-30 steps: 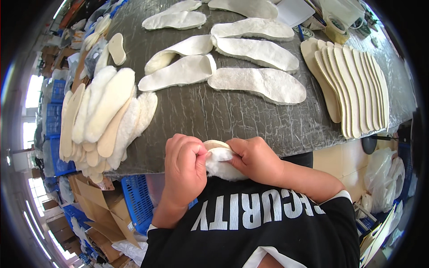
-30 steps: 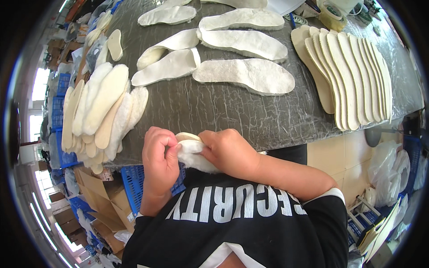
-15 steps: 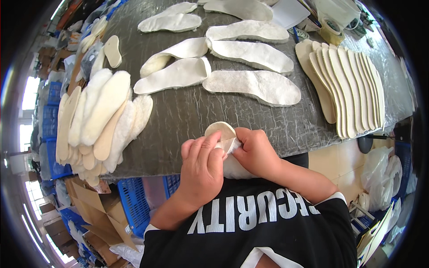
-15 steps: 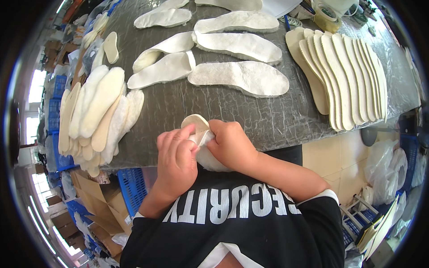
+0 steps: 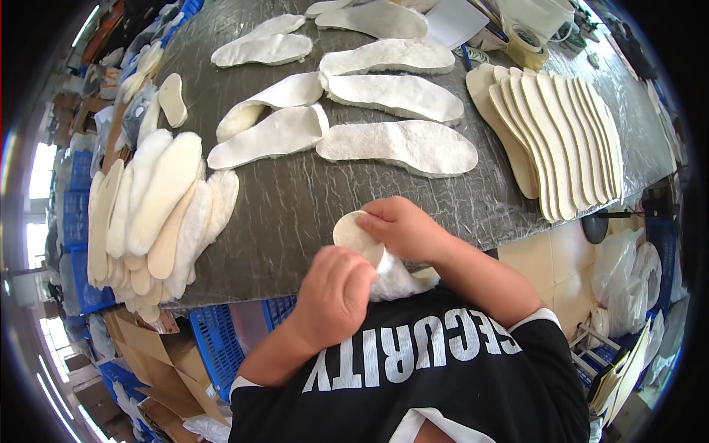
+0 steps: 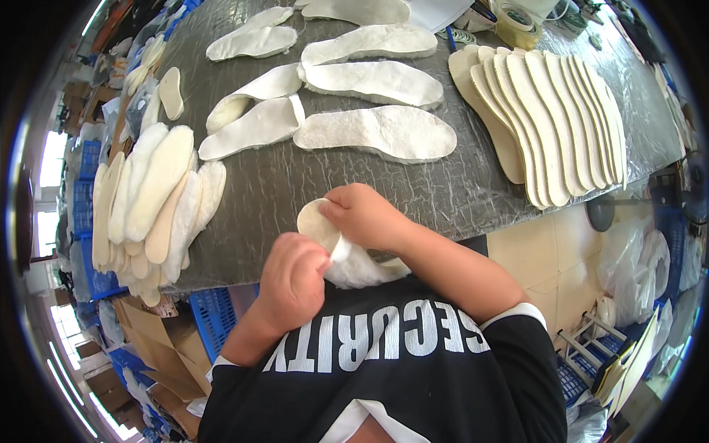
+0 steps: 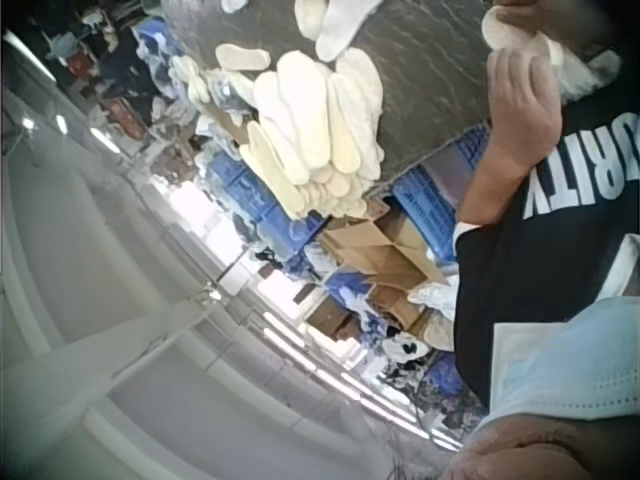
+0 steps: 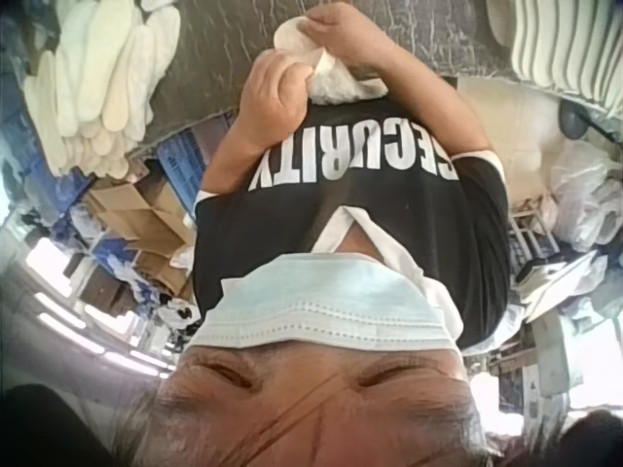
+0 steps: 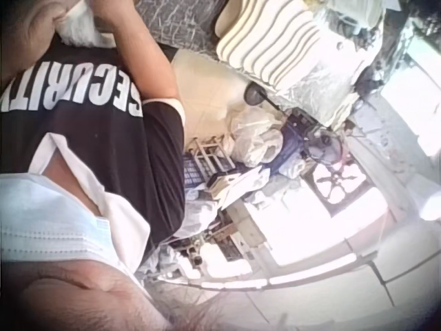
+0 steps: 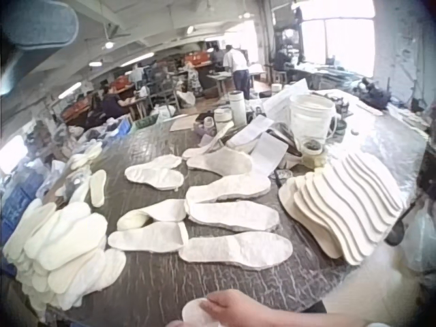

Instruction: Glue and align different layers of shoe insoles together.

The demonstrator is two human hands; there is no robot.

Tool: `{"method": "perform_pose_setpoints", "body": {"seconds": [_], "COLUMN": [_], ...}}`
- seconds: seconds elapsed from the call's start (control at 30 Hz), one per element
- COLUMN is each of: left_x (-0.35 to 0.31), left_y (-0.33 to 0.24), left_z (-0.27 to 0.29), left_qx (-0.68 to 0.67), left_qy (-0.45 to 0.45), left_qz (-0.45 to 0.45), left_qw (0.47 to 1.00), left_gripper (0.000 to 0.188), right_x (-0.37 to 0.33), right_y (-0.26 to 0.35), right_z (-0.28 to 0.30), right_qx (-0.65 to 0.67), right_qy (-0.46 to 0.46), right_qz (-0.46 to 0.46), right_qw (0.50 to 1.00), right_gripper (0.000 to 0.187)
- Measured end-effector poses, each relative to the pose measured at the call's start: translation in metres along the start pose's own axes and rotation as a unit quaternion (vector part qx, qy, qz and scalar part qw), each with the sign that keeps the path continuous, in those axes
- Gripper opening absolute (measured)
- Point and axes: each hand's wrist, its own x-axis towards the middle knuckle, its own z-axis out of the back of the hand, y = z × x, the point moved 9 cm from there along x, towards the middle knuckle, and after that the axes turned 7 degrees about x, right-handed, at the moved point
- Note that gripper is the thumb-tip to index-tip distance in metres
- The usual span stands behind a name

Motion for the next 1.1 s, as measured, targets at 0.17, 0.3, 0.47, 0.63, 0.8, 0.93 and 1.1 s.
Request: {"method": "perform_pose_setpoints", "body": {"seconds": [0.17, 0.3, 0.47, 0.63, 0.8, 0.93, 1.1], "left_x": [0.003, 0.022, 0.016, 0.021, 0.025, 0.022, 0.018], "left_y": [-0.022, 0.012, 0.037, 0.032, 0.013, 0.013, 0.042], "left_z": [0.011, 0.034, 0.036, 0.041, 0.047, 0.046, 0.036], "left_qx": [-0.113, 0.057, -0.057, -0.025, 0.048, 0.048, 0.038], "left_qy": [0.055, -0.025, -0.059, -0.050, -0.024, -0.041, -0.035], "left_qz": [-0.017, 0.009, 0.130, 0.129, 0.059, 0.049, 0.123], "left_qw": [0.992, 0.998, 0.988, 0.990, 0.997, 0.997, 0.991], "left_gripper": [0.019, 0.016, 0.015, 0.016, 0.011, 0.011, 0.013], "right_x": [0.002, -0.010, -0.037, -0.049, -0.037, -0.033, -0.033], "right_y": [-0.012, -0.008, -0.006, 0.016, 0.023, 0.005, 0.005], "right_z": [0.006, -0.018, -0.054, -0.062, -0.058, -0.064, -0.062], "right_qx": [-0.001, 0.117, 0.479, 0.269, 0.255, 0.253, 0.254], "right_qy": [-0.054, 0.023, 0.197, 0.336, 0.270, 0.264, 0.310], "right_qz": [0.006, 0.079, -0.002, 0.119, 0.107, 0.026, 0.022], "right_qw": [0.999, 0.990, 0.856, 0.895, 0.922, 0.931, 0.916], "right_gripper": [0.028, 0.031, 0.050, 0.093, 0.093, 0.089, 0.088]}}
